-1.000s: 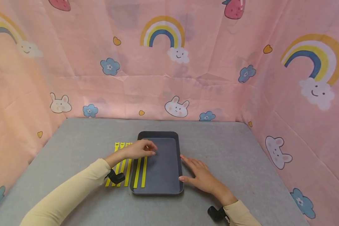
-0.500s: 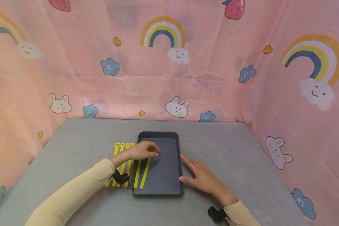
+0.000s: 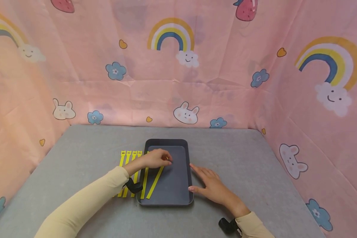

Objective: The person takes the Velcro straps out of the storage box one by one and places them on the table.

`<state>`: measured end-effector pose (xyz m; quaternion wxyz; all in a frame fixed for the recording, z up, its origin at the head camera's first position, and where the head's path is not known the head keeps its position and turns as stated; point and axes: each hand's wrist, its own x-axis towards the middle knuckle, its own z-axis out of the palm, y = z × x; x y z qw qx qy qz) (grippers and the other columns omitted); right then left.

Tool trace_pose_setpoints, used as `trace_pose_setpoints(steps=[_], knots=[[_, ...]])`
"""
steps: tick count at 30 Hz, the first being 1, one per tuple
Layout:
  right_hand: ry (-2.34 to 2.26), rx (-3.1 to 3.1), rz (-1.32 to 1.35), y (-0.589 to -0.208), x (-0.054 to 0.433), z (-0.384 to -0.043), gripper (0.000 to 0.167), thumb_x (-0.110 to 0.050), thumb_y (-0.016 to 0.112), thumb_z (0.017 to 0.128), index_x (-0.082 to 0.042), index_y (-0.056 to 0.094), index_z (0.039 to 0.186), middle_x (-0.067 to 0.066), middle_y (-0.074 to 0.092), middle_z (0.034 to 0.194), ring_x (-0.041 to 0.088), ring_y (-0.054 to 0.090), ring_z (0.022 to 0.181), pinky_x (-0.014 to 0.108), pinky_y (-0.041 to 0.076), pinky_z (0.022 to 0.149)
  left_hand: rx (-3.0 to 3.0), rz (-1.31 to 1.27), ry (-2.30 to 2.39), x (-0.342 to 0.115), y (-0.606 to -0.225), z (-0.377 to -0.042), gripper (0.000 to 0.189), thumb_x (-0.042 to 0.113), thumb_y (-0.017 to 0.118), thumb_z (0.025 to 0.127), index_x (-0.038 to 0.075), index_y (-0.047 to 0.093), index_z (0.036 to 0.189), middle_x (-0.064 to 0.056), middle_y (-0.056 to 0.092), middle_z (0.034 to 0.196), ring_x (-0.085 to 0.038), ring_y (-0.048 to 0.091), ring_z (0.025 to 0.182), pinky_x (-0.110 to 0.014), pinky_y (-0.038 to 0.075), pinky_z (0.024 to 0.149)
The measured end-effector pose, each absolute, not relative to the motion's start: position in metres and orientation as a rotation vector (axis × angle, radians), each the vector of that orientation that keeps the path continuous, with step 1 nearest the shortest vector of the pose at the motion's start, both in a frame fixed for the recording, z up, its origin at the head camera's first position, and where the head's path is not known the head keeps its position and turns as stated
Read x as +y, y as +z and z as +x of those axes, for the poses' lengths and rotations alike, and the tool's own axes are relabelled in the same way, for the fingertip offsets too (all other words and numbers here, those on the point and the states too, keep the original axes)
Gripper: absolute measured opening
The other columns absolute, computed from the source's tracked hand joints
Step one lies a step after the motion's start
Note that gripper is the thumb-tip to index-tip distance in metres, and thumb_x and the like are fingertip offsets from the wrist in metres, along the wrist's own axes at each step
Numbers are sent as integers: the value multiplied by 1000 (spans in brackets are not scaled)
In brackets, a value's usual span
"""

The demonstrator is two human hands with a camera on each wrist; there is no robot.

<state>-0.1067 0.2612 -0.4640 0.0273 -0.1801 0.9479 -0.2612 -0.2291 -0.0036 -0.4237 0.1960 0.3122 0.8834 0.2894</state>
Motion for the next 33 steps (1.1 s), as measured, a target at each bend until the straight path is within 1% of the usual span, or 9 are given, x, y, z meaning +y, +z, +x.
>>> trace_pose_setpoints(steps=[6, 13, 16, 19, 27, 30, 33], knots=[[-820, 2925, -560, -464, 262, -107, 80, -52, 63, 91, -29, 25, 158, 12, 45, 154, 45, 39, 140, 71, 28, 107, 2482, 829, 790, 1, -419, -228, 24, 25, 64, 96, 10, 70, 113, -9, 70, 118, -21, 67, 103, -32, 55, 83], [-813, 2930, -561, -463, 261, -107, 80, -53, 63, 91, -30, 25, 158, 13, 45, 153, 46, 39, 140, 71, 28, 107, 2498, 777, 772, 12, -413, -225, 26, 26, 63, 95, 10, 70, 113, -8, 70, 115, -16, 65, 92, -30, 53, 78], [-815, 2924, -551, -464, 260, -107, 80, -53, 63, 91, -31, 24, 158, 12, 44, 154, 46, 39, 141, 72, 28, 107, 2505, 767, 770, 16, -411, -225, 27, 27, 63, 95, 9, 70, 114, -9, 69, 116, -16, 63, 90, -31, 52, 79], [-815, 2923, -546, -464, 260, -107, 80, -54, 63, 91, -31, 24, 158, 10, 43, 156, 45, 39, 141, 72, 28, 107, 2498, 769, 772, 20, -409, -225, 29, 28, 62, 95, 8, 69, 116, -9, 68, 120, -17, 63, 94, -33, 52, 82], [-798, 2918, -521, -466, 260, -106, 80, -55, 62, 91, -32, 24, 158, 11, 42, 156, 45, 38, 141, 72, 28, 106, 2455, 749, 822, 27, -410, -230, 34, 31, 61, 96, 7, 69, 119, -11, 68, 122, -24, 65, 107, -39, 53, 92], [-795, 2918, -519, -466, 260, -107, 81, -55, 62, 91, -32, 23, 158, 11, 43, 155, 45, 38, 141, 72, 28, 106, 2419, 721, 861, 28, -409, -231, 36, 31, 60, 96, 6, 67, 121, -13, 67, 125, -27, 64, 113, -42, 52, 97], [-802, 2917, -526, -466, 260, -107, 80, -55, 62, 91, -31, 23, 158, 12, 43, 155, 44, 39, 141, 72, 28, 106, 2371, 710, 904, 28, -409, -233, 37, 32, 60, 97, 6, 67, 123, -13, 66, 127, -28, 63, 116, -44, 51, 99]])
